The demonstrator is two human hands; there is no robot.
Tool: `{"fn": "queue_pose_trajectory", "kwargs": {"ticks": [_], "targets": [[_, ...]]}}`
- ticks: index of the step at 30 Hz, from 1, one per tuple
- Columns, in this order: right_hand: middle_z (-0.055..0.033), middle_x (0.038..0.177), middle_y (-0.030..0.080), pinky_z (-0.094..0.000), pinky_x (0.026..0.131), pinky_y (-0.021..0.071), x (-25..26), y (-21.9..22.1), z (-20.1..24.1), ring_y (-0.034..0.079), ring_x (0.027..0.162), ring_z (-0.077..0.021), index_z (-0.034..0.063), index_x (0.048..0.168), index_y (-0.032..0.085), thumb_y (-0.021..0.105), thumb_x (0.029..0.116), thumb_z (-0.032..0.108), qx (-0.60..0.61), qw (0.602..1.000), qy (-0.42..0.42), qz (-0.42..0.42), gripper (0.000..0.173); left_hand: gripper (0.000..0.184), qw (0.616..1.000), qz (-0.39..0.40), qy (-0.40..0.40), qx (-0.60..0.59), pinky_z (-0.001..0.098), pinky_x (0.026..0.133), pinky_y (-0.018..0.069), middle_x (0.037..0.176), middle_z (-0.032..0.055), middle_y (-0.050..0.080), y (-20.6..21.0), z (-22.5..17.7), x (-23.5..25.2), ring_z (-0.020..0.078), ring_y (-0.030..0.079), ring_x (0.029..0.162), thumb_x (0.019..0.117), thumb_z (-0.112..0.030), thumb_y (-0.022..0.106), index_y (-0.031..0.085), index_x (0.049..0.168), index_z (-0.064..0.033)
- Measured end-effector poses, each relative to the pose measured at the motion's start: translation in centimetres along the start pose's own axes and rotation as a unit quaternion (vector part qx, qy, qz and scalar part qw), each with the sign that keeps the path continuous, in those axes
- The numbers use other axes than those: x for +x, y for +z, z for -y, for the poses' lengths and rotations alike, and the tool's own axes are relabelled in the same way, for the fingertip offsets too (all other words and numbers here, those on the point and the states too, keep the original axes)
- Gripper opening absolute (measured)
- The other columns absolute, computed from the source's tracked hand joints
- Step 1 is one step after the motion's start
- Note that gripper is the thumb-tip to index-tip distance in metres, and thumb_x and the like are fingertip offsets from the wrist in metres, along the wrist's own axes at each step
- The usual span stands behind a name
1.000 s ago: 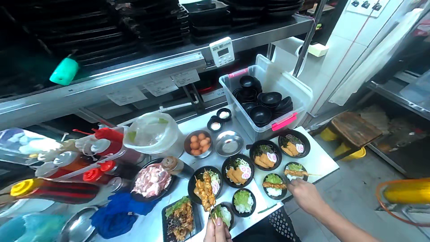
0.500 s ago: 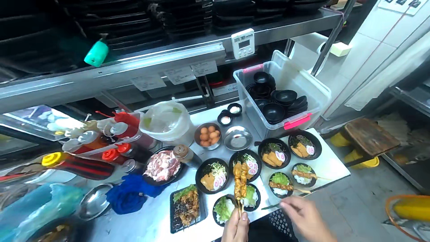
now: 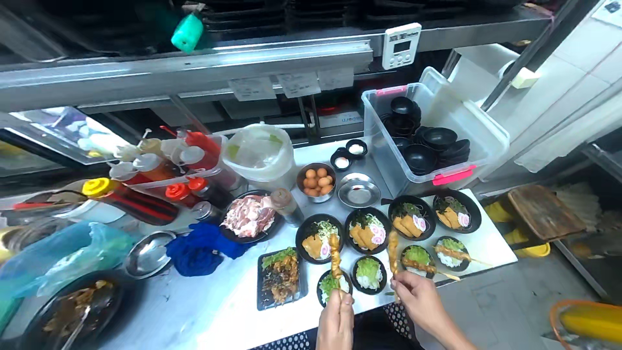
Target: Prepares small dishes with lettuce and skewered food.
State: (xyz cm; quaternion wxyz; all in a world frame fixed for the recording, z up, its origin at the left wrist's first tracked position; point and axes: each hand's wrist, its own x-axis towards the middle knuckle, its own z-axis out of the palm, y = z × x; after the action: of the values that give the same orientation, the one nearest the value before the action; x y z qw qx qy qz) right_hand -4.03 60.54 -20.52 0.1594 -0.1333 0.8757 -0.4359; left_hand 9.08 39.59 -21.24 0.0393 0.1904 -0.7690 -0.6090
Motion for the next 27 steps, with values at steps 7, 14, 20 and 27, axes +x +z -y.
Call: {"fn": "queue_pose_trajectory", "kwargs": {"ticks": [7,14,20,27], "targets": [[-0.0116,0.094,0.069,-0.0483,0.071,0.0608,2.2,1.1,-3.0,0.070,0.095,-0.0321,0.0110,0.094,0.072,0.058,0.0943,0.015,-0.444,0.866,-0.188,0.130,0.014,0.036,0.995,-0.088,-0.022,-0.051,0.0334,0.047,0.0509,0.060,0.0012,0.053,-3.2,2.2,-2.8,0.0145,0.054,0.049,0.1113,-0.027,0.033,0.058,0.102,-0.0028],[-0.0148,0.096,0.069,-0.0483,0.067,0.0605,3.4,2.6,-3.0,0.070,0.096,-0.0349,0.0061,0.092,0.071,0.057,0.0911,0.004,-0.498,0.836,-0.174,0.150,0.014,0.034,0.991,-0.110,-0.040,-0.066,0.0324,0.048,0.0512,0.062,0.0019,0.055,-2.8,2.6,-3.9,0.0144,0.055,0.050,0.1109,-0.024,0.033,0.058,0.100,-0.0030],[-0.0133,0.094,0.070,-0.0464,0.069,0.0611,2.8,2.4,-2.0,0.071,0.095,-0.0325,0.0060,0.091,0.072,0.060,0.0907,0.007,-0.502,0.845,-0.149,0.112,0.012,0.035,0.996,-0.038,-0.050,-0.065,0.0336,0.050,0.0514,0.062,0.0016,0.055,-2.5,2.5,-3.6,0.0153,0.055,0.051,0.1113,-0.028,0.035,0.061,0.102,-0.0046],[0.0024,0.106,0.077,-0.0365,0.077,0.0658,-1.6,2.7,3.9,0.075,0.086,-0.0121,0.0182,0.117,0.078,0.065,0.1016,0.037,0.097,0.970,0.029,0.222,0.028,0.037,0.987,0.152,-0.015,0.053,0.0427,0.062,0.0576,0.076,0.0069,0.063,-1.6,1.7,-1.5,0.0195,0.064,0.064,0.1093,-0.040,0.045,0.060,0.111,-0.0057]]}}
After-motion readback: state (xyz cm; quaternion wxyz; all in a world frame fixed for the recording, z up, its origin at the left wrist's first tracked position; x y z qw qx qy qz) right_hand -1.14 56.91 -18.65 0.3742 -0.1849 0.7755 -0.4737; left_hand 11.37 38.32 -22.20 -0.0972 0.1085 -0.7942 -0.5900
